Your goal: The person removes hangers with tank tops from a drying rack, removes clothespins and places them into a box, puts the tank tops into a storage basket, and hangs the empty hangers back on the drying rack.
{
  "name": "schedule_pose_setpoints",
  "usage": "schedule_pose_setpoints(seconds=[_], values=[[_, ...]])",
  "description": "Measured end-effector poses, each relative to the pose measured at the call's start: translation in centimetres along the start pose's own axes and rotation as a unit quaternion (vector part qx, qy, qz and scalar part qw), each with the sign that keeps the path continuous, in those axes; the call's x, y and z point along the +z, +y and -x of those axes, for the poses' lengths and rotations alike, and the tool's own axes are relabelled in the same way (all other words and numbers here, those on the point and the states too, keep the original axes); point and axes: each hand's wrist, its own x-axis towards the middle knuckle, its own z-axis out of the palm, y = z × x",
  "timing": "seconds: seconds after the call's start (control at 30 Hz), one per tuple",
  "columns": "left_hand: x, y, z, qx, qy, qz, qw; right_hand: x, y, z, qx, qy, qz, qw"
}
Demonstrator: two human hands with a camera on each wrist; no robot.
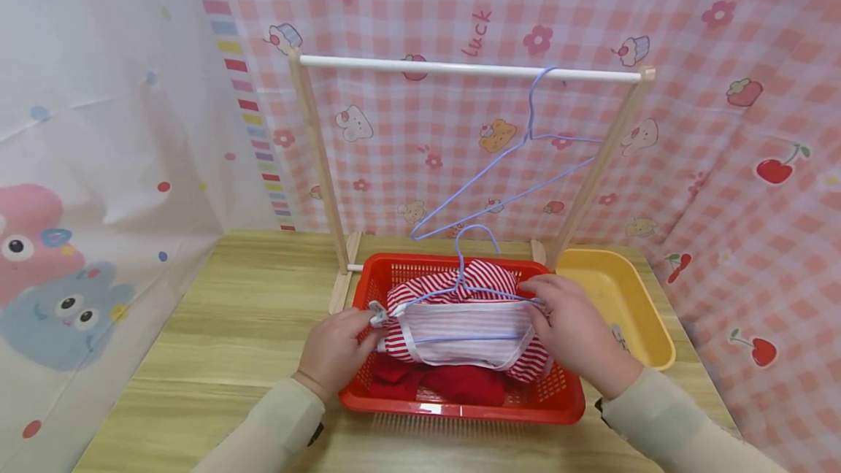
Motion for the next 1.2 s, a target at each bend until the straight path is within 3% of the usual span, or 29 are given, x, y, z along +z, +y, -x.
schedule_pose_setpoints(seconds=[0.33,0.57,0.8,1.2], values=[[0.1,0.0,0.1,-0.009,-0.010,0.004,0.9999,1.3,-3.4,-0.9,-0.051,-0.018,0.008,0.9985],[0.2,0.0,0.0,-0.007,-0.002,0.004,1.0000,2.2,-5.6,-1.9,-0.124,0.003,0.008,0.9922],[0.2,0.0,0.0,0.005,0.011,0.003,0.9999,2.9,-7.2,-2.5,-0.152,0.016,0.016,0.9881],[0.4,-0.3,0.1,0.016,0.020,0.001,0.9997,4.8,-10.6,-3.6,-0.233,0.006,0.018,0.9722]])
